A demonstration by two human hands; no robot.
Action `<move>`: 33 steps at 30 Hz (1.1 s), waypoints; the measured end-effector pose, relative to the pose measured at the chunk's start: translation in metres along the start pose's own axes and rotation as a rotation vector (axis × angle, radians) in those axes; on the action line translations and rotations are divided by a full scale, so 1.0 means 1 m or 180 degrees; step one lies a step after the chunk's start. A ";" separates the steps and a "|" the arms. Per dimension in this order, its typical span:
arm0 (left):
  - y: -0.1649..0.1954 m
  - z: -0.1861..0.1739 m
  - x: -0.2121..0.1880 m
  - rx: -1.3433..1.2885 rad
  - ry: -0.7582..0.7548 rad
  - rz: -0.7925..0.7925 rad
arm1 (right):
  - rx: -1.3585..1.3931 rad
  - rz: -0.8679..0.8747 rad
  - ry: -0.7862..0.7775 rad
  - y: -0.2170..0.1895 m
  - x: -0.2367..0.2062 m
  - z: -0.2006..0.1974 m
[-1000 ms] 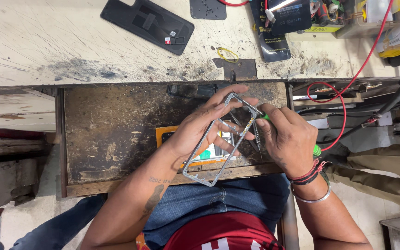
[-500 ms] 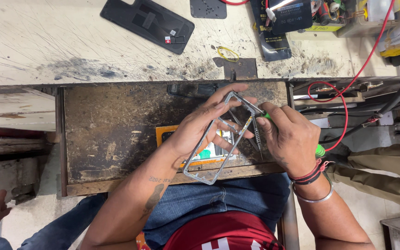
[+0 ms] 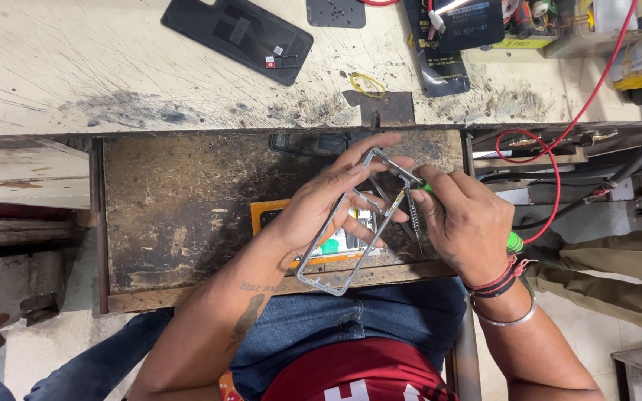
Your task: The person repairs a smartphone at a workbench. They use a green-handled screwdriver to pry and separate the phone's mid-frame from the body, set the frame aside, then work on the exposed internals, using a blue tool to manipulate components inside the open phone.
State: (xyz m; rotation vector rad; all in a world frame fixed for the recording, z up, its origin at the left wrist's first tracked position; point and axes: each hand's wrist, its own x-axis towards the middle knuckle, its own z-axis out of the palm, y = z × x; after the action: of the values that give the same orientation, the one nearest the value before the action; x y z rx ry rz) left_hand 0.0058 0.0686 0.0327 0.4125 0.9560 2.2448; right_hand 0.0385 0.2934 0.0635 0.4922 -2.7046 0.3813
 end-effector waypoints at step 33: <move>-0.005 -0.006 0.001 0.0251 0.0048 -0.0003 | -0.0086 0.0064 -0.0127 -0.009 -0.001 -0.004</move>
State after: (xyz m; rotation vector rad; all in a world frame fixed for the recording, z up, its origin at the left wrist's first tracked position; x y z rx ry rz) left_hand 0.0038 0.0690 0.0249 0.4307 1.0549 2.2177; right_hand 0.0439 0.2863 0.0683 0.4702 -2.7512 0.3433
